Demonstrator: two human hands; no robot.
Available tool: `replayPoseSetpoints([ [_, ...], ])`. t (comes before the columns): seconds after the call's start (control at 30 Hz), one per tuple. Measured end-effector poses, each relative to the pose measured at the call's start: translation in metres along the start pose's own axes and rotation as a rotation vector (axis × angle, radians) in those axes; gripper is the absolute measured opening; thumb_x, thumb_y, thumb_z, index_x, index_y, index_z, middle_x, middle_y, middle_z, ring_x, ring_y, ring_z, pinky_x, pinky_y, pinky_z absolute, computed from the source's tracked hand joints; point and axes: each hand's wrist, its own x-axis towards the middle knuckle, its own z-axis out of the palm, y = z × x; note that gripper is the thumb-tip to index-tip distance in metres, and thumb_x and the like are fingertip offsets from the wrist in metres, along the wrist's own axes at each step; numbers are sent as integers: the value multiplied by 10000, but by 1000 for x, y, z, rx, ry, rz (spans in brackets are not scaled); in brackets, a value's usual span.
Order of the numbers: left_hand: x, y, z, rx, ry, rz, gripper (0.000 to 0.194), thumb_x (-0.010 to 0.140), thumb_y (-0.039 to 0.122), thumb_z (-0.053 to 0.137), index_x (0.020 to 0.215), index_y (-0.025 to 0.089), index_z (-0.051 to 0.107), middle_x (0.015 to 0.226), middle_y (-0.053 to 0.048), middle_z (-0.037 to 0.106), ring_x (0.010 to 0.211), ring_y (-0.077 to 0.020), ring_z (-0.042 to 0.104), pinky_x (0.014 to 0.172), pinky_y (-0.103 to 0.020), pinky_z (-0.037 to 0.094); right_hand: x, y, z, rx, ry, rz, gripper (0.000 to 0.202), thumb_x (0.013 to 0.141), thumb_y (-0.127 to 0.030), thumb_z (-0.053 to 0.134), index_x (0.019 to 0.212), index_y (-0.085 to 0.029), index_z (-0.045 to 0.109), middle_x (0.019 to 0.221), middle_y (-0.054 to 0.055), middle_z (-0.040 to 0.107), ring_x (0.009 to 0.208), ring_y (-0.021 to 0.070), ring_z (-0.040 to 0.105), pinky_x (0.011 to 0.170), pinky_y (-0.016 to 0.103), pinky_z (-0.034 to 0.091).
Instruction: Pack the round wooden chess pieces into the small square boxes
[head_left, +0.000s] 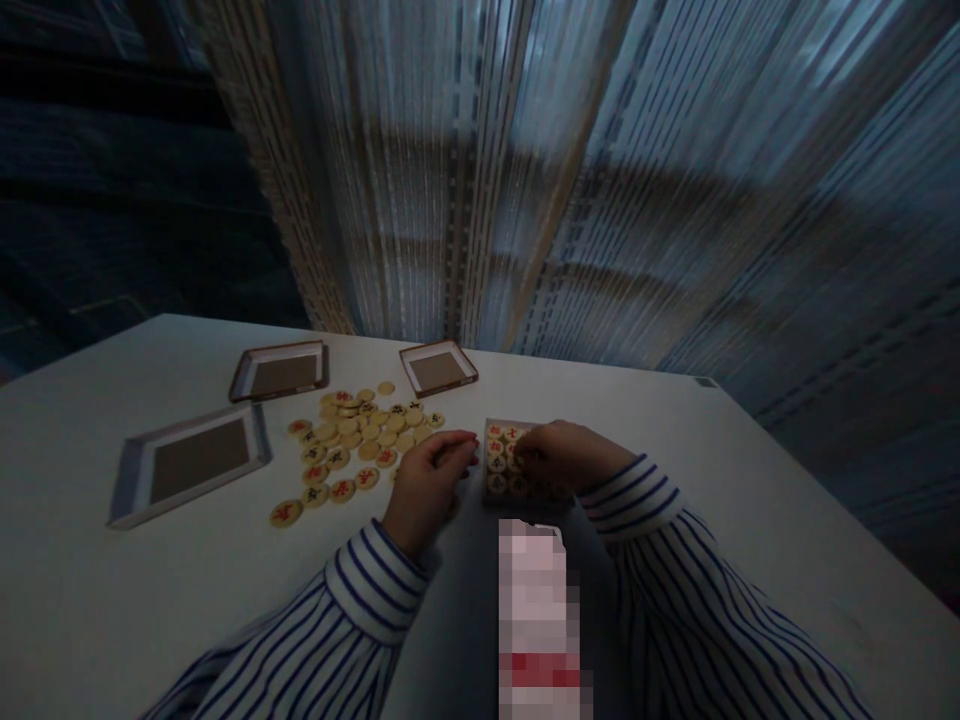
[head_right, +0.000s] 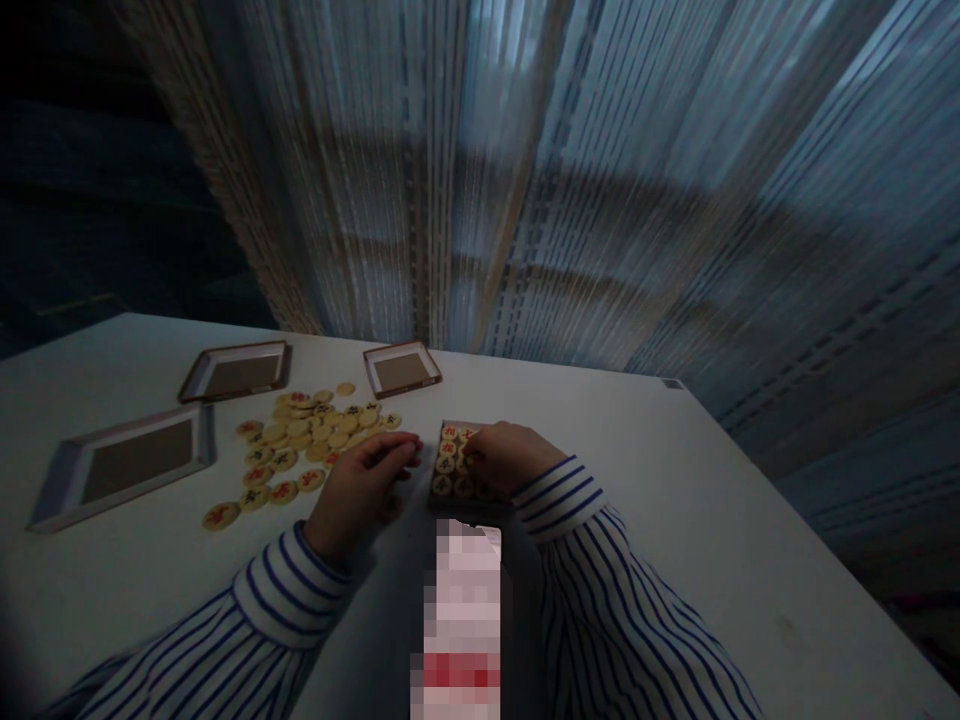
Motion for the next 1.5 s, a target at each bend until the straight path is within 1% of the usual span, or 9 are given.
replayPoseSetpoints([
  [0.23, 1, 0, 1, -8, 2, -1, 305, 576, 371, 683, 772, 140, 653, 649, -34, 661, 646, -161, 598, 589, -266, 450, -1, 0, -1, -2, 3, -3, 311, 775, -240, 407, 944, -228, 668, 896, 77, 680, 770, 196, 611, 563, 251, 349],
  [0.37, 0, 0, 0, -3, -1, 4, 305, 580, 376, 681, 770, 140, 654, 651, -35, 662, 648, -162, 601, 592, -269, 456, -1, 0, -1, 13, 14, -14, 304, 770, -238, 408, 913, -228, 677, 872, 68, 685, 752, 190, 613, 552, 247, 344],
  [0.5, 0, 1, 0, 10, -6, 1, 310, 576, 385, 682, 768, 143, 656, 663, -37, 665, 662, -167, 606, 591, -270, 456, -1, 0, 0, 11, 13, -2, 309, 773, -240, 409, 934, -231, 672, 879, 70, 685, 745, 185, 612, 546, 242, 343],
  [0.67, 0, 2, 0, 21, -5, -6, 306, 582, 379, 675, 769, 139, 650, 648, -35, 658, 638, -159, 594, 584, -265, 450, 0, 1, 1, -11, 18, -25, 302, 781, -241, 402, 915, -217, 671, 864, 74, 685, 733, 179, 609, 546, 239, 341],
  [0.83, 0, 0, 0, 20, -15, 5, 304, 589, 380, 673, 776, 142, 649, 649, -34, 660, 645, -159, 598, 589, -266, 452, -2, 0, -1, -16, 10, -10, 301, 786, -250, 400, 909, -219, 672, 865, 77, 684, 734, 189, 610, 543, 246, 344],
  [1.07, -1, 1, 0, 24, -2, -1, 309, 587, 379, 670, 780, 140, 647, 643, -29, 654, 645, -156, 595, 584, -260, 450, -2, 2, -1, 21, 31, -1, 322, 787, -255, 408, 985, -224, 660, 933, 80, 684, 811, 196, 619, 613, 256, 382],
  [1.17, -1, 0, -1, 43, 1, 2, 311, 599, 384, 662, 795, 143, 648, 645, -29, 653, 642, -156, 593, 572, -256, 446, -3, 8, 0, 29, 73, -6, 329, 785, -246, 416, 1016, -231, 650, 973, 82, 679, 857, 210, 617, 652, 274, 399],
  [1.27, -1, 1, 0, 67, 12, 1, 307, 599, 385, 651, 793, 146, 648, 643, -30, 649, 620, -161, 589, 535, -257, 441, -4, 13, 0, 20, 103, -18, 313, 797, -252, 416, 998, -232, 654, 965, 77, 681, 863, 211, 617, 670, 283, 406],
  [1.5, -5, 4, 4, 144, 4, 81, 242, 601, 353, 626, 736, 153, 654, 647, -34, 653, 610, -160, 586, 549, -256, 441, -9, 11, -6, 13, 117, 17, 319, 801, -250, 414, 1028, -237, 639, 1002, 72, 674, 905, 221, 609, 703, 290, 414],
])
